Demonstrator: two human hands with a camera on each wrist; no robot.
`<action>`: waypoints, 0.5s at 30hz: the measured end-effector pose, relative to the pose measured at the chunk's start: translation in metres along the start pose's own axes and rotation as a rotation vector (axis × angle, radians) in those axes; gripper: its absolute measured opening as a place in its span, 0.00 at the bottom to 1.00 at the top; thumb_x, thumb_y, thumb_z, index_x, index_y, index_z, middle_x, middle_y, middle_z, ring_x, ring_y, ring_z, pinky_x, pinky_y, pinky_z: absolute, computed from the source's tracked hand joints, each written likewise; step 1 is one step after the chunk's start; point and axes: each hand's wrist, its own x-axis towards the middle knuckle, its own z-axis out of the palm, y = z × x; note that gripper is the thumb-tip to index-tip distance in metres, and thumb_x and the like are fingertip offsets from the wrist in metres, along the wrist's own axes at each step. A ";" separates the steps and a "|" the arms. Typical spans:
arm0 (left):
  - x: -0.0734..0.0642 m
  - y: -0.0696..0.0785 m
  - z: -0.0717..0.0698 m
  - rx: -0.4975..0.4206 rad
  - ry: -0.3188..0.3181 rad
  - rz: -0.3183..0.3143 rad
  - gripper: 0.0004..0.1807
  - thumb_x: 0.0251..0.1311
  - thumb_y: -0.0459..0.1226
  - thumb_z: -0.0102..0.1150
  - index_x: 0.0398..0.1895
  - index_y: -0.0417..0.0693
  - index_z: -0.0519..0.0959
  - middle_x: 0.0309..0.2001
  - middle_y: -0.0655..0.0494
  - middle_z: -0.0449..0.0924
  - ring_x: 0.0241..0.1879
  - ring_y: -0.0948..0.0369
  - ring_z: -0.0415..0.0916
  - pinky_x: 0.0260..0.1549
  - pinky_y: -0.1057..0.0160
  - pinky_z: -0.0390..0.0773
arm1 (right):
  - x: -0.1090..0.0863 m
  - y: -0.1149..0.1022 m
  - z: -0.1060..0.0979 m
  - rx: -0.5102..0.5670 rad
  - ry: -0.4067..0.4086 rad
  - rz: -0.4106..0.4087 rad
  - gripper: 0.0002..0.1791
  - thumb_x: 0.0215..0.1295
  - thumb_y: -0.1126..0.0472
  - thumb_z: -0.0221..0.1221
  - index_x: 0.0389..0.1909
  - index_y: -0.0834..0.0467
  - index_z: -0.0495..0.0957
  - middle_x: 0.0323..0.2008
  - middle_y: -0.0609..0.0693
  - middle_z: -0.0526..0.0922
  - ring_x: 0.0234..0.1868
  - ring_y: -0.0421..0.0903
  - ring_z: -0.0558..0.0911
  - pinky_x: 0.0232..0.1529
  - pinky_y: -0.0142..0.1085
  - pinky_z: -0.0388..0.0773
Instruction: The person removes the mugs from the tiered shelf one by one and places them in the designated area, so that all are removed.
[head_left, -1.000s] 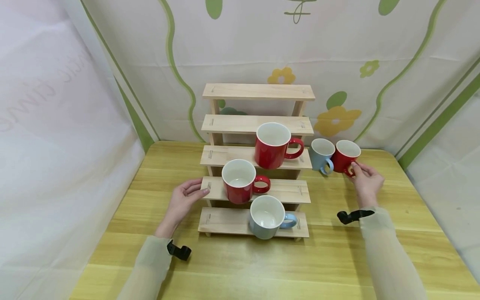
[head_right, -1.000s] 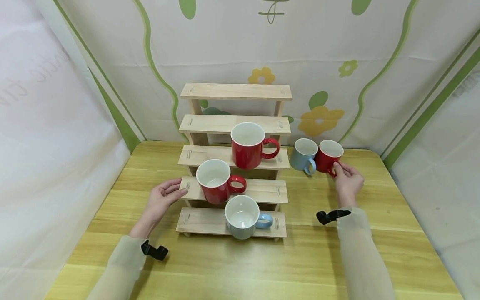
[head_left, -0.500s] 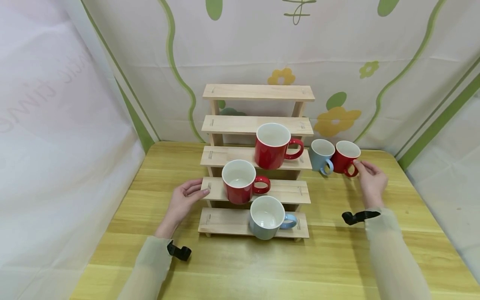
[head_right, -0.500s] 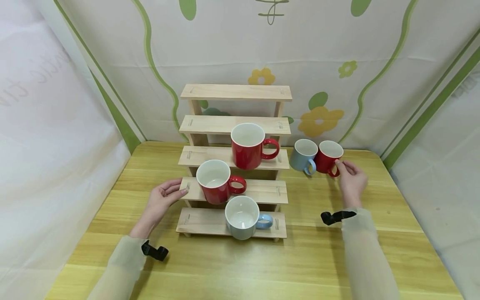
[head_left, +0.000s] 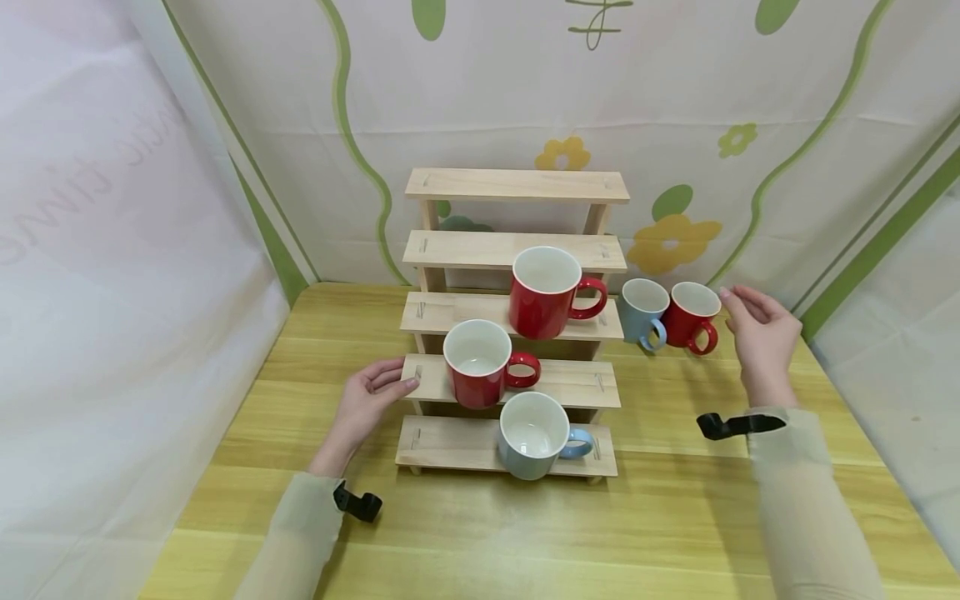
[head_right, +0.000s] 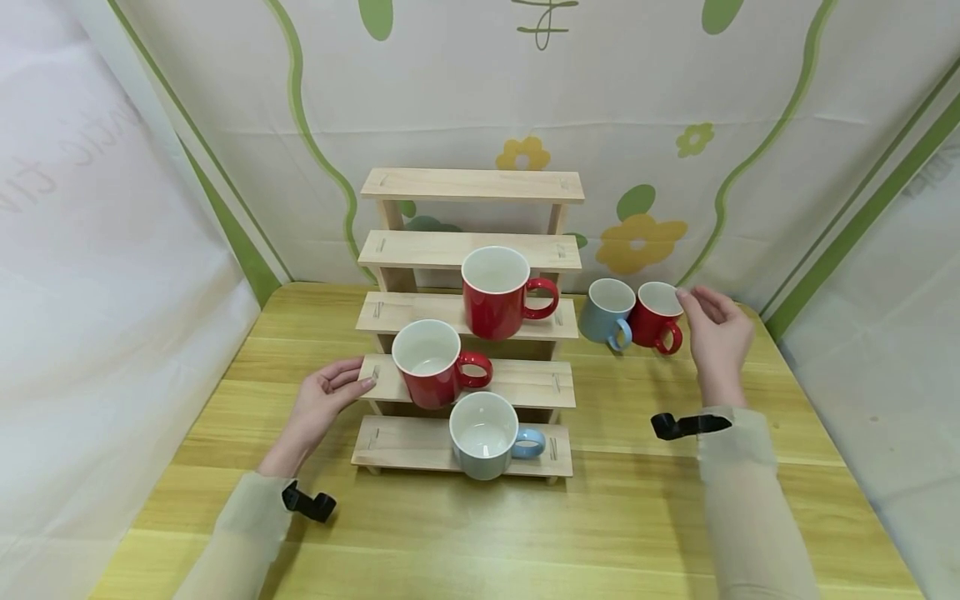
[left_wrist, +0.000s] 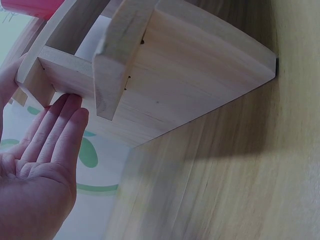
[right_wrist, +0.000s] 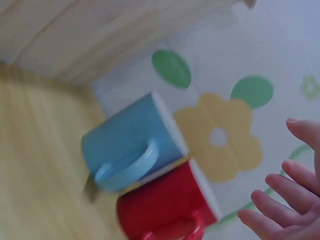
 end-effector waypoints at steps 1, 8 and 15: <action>0.000 0.000 0.000 0.002 0.000 0.000 0.28 0.63 0.35 0.71 0.64 0.33 0.74 0.56 0.37 0.81 0.51 0.57 0.83 0.50 0.64 0.81 | -0.002 -0.004 0.002 0.011 -0.018 -0.007 0.27 0.56 0.55 0.76 0.57 0.58 0.84 0.48 0.46 0.86 0.51 0.40 0.82 0.42 0.23 0.80; 0.000 0.000 0.000 0.000 -0.002 0.001 0.28 0.63 0.34 0.71 0.64 0.33 0.74 0.56 0.37 0.81 0.51 0.58 0.83 0.51 0.64 0.81 | -0.018 -0.026 0.020 0.027 -0.127 -0.093 0.32 0.55 0.55 0.77 0.59 0.63 0.81 0.48 0.48 0.86 0.51 0.41 0.83 0.49 0.27 0.80; 0.000 0.001 0.001 -0.003 -0.003 0.004 0.28 0.63 0.34 0.71 0.64 0.33 0.74 0.56 0.37 0.81 0.50 0.59 0.83 0.50 0.64 0.81 | -0.038 -0.045 0.042 -0.001 -0.249 -0.198 0.29 0.60 0.59 0.74 0.59 0.68 0.80 0.47 0.47 0.87 0.48 0.40 0.84 0.48 0.25 0.80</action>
